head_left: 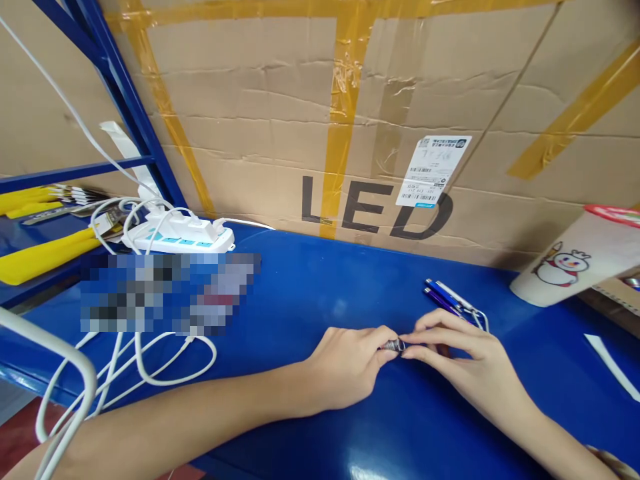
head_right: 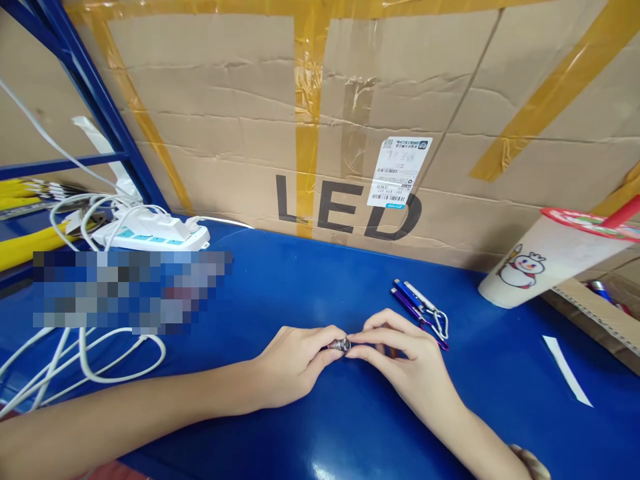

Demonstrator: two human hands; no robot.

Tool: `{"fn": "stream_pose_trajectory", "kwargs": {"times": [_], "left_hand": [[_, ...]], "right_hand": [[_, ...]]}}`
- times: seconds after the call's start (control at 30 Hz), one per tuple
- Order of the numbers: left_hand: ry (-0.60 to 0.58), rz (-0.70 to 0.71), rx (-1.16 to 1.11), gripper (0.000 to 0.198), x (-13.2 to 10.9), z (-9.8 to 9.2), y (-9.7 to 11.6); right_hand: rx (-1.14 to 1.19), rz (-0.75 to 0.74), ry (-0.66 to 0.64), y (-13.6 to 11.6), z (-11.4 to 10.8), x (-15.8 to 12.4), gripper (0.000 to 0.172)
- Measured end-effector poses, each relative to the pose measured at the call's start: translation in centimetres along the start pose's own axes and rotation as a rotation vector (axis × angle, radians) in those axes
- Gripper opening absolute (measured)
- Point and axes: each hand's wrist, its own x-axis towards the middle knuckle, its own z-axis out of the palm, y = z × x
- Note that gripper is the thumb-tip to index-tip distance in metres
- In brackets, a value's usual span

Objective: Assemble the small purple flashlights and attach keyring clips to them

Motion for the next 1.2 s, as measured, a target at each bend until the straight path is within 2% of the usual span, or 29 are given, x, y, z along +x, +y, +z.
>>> {"fn": "stream_pose_trajectory", "kwargs": {"times": [0.2, 0.73, 1.0, 1.2], "left_hand": [[-0.036, 0.043, 0.11, 0.021, 0.01, 0.71, -0.56], [-0.049, -0.015, 0.085, 0.015, 0.15, 0.67, -0.39], [-0.023, 0.008, 0.062, 0.013, 0.08, 0.87, -0.43], [-0.026, 0.009, 0.091, 0.014, 0.08, 0.66, -0.39]], "right_hand": [[0.026, 0.075, -0.02, -0.35, 0.24, 0.05, 0.035], [0.058, 0.072, -0.029, -0.14, 0.22, -0.24, 0.028], [0.071, 0.122, -0.06, -0.22, 0.09, -0.07, 0.037], [0.127, 0.136, -0.078, -0.01, 0.25, 0.04, 0.034]]}}
